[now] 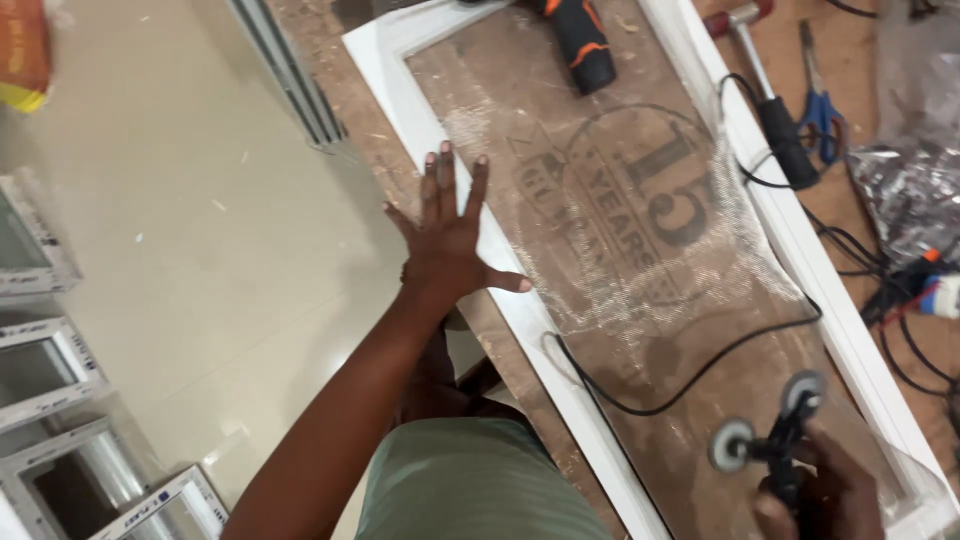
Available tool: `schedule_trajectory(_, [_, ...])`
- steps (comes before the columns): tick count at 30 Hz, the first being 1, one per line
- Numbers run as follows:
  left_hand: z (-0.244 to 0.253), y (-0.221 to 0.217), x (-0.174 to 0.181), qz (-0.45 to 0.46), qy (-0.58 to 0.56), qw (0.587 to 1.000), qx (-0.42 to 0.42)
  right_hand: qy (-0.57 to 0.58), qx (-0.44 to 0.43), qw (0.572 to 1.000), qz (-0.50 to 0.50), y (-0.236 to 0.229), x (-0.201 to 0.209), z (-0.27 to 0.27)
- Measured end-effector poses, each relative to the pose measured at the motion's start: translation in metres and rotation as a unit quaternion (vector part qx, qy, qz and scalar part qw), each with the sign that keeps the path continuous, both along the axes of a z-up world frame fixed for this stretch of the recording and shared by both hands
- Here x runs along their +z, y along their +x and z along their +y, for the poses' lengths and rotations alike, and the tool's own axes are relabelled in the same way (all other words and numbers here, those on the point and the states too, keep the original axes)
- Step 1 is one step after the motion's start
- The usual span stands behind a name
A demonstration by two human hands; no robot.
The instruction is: Assemble a window frame by installing seals and using a roller tool to secure components.
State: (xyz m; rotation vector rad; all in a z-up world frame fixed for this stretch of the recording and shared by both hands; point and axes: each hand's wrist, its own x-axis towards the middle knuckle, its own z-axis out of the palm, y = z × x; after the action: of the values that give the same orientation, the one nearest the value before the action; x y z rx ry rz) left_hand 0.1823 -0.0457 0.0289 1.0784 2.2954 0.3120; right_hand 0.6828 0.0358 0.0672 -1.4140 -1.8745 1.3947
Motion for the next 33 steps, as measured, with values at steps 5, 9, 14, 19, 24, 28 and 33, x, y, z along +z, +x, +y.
schedule_trajectory(5, [0.0, -0.001, -0.001, -0.002, 0.004, 1.0, -0.006, 0.118, -0.022, 0.993, 0.013, -0.172, 0.093, -0.018])
schedule_trajectory(9, [0.002, -0.002, -0.003, -0.01, -0.025, 0.999, -0.021, 0.166, 0.094, 0.978, -0.085, -0.234, 0.084, -0.001])
schedule_trajectory(14, [-0.001, 0.0, -0.006, 0.008, 0.01, 1.0, -0.012, -0.002, 0.17, 0.974, -0.152, -0.28, 0.058, -0.001])
schedule_trajectory(19, [-0.001, -0.003, 0.0, -0.019, -0.003, 1.0, -0.007, 0.019, 0.217, 0.943, -0.253, -0.28, 0.039, -0.001])
schedule_trajectory(24, [-0.003, -0.004, 0.004, -0.014, -0.013, 1.0, -0.01, 0.031, 0.23, 0.925, -0.302, -0.267, 0.03, -0.003])
schedule_trajectory(28, [-0.002, -0.002, -0.002, -0.007, 0.016, 1.0, -0.01, 0.054, 0.243, 0.927, -0.281, -0.273, 0.035, -0.007])
schedule_trajectory(33, [0.0, -0.002, -0.008, -0.003, -0.009, 1.0, -0.022, 0.072, 0.255, 0.914, -0.306, -0.281, 0.032, -0.005])
